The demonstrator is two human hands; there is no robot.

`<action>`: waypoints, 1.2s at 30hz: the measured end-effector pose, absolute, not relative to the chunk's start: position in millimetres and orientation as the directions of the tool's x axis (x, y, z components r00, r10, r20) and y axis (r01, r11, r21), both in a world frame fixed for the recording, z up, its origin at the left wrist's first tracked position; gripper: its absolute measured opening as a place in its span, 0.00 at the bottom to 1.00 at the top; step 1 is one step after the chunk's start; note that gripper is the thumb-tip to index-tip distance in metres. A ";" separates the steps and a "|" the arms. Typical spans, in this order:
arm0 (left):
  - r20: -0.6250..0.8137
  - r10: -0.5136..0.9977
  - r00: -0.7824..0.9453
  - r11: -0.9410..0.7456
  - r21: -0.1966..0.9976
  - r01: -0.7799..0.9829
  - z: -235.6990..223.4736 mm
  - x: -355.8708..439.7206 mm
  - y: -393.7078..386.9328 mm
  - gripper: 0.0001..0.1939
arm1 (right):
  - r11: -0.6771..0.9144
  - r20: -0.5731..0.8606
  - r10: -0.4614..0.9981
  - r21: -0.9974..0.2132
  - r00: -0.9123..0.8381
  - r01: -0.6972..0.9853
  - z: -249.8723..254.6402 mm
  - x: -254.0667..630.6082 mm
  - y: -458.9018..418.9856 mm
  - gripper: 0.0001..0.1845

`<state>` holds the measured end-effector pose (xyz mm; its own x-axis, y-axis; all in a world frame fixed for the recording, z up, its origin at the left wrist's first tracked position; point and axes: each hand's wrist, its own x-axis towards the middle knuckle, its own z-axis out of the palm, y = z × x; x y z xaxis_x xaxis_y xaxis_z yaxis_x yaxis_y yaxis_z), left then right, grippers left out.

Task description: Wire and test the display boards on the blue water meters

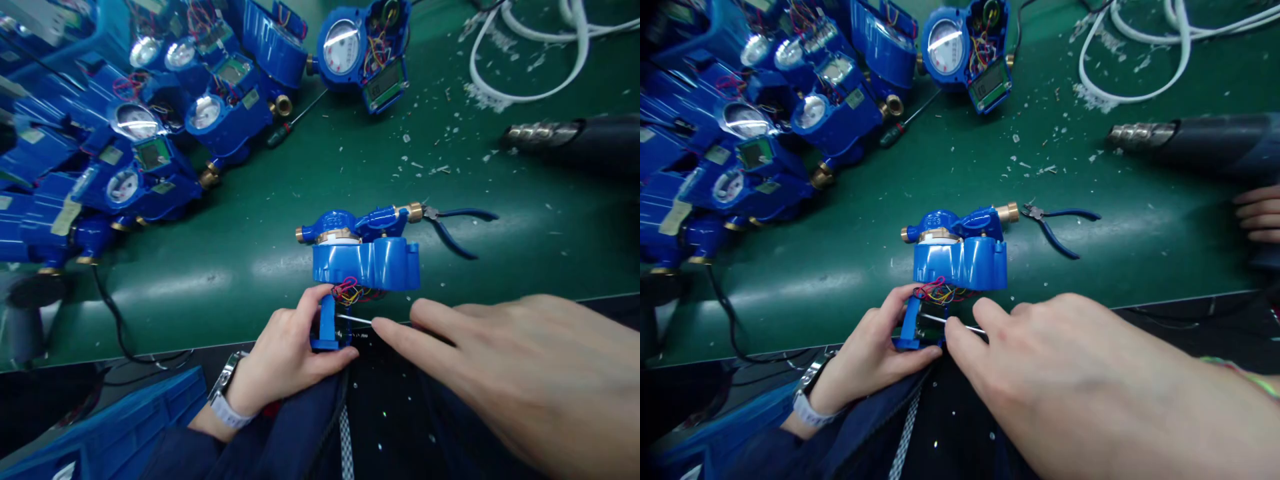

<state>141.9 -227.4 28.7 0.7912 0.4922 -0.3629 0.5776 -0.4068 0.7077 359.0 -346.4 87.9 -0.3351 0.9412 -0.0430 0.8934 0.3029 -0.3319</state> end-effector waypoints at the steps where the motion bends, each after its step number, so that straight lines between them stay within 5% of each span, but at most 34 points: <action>1: -0.354 0.497 0.792 -0.424 0.697 0.578 27.5 142.3 -229.0 0.35 | 0.336 -0.037 0.930 -0.322 -0.367 0.885 87.4 357.2 -346.5 0.23; 7: -0.324 0.471 0.820 -0.460 0.704 0.542 24.1 145.7 -239.9 0.35 | 0.256 -0.181 0.924 -0.357 -0.336 0.898 76.5 347.7 -343.2 0.38; 14: -0.331 0.476 0.815 -0.347 0.780 0.520 22.3 145.8 -246.1 0.34 | -0.124 -0.365 0.916 -0.654 -0.168 0.746 70.8 344.0 -346.0 0.16; 20: -0.300 0.466 0.832 -0.355 0.798 0.486 19.7 147.7 -248.8 0.34 | -0.235 -0.416 0.885 -0.787 -0.209 0.570 73.2 351.6 -354.2 0.19; 32: -0.042 0.472 0.881 -0.771 0.464 0.435 20.7 152.3 -254.1 0.30 | -0.144 -0.358 0.903 -0.770 -0.235 0.622 74.8 350.8 -358.6 0.17; 36: -0.038 0.463 0.885 -0.800 0.413 0.436 17.5 154.7 -257.0 0.30 | -0.091 -0.313 0.943 -0.573 -0.115 0.814 61.5 336.3 -370.2 0.27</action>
